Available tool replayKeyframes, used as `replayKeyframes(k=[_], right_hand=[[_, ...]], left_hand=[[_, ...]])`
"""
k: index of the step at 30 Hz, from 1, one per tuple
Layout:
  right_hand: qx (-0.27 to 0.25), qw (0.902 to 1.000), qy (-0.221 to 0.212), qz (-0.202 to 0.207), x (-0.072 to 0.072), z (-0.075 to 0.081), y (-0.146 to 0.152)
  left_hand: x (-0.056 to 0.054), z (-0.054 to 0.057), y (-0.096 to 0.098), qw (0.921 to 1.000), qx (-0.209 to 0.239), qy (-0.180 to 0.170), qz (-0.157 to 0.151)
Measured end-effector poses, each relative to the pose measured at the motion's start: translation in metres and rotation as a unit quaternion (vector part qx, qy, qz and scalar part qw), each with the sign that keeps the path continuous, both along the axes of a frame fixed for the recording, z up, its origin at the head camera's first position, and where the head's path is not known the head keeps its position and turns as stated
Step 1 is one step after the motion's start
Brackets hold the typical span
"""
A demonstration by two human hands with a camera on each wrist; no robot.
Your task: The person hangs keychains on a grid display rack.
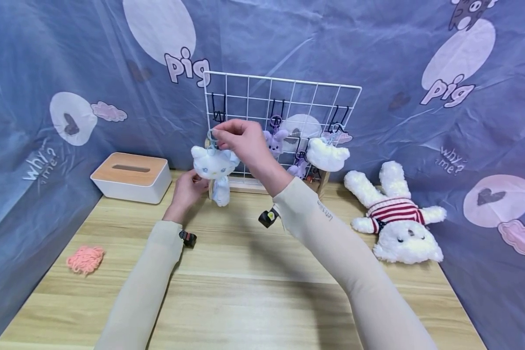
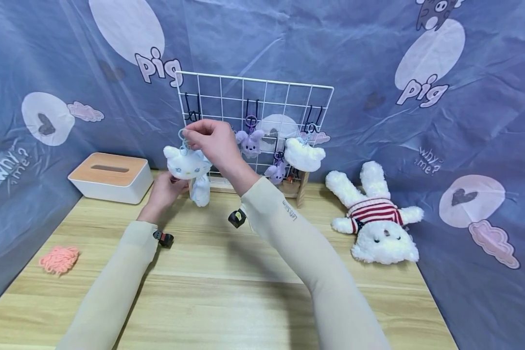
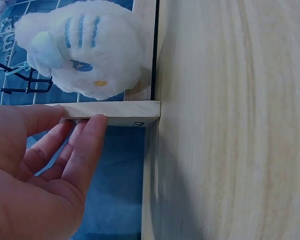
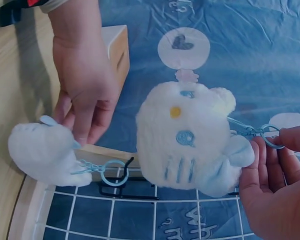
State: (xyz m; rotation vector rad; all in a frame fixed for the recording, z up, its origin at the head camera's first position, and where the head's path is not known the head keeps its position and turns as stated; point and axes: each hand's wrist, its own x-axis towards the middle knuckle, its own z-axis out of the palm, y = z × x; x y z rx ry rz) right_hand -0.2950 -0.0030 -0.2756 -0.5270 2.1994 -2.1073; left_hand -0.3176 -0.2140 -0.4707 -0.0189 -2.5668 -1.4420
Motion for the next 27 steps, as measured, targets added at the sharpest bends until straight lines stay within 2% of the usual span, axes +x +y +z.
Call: replayKeyframes(k=[1,2,5,13,18,27], right_hand=[[-0.001,1.0,0.0,-0.002,-0.001,0.001,0.0],[-0.003,1.0,-0.002,-0.003,-0.002,0.001,0.0],[-0.007,0.9999,-0.006,-0.005,-0.004,0.003,-0.001],[-0.042,0.999,-0.003,-0.013,-0.01,0.008,-0.005],[-0.042,0.9989,-0.009,-0.019,-0.016,0.009,-0.006],[-0.033,0.9986,-0.027,-0.032,-0.026,0.004,-0.007]], left_hand=[[0.006,0.007,0.004,0.9999,0.009,-0.01,-0.001],[0.009,0.01,0.006,0.9997,0.019,-0.015,0.0],[0.012,0.013,0.009,0.9989,0.036,-0.029,0.003],[0.011,0.012,0.009,0.9986,0.047,-0.023,0.009],[0.011,0.013,0.009,0.9985,0.04,-0.034,0.015],[0.009,0.012,0.01,0.9983,0.041,-0.039,0.01]])
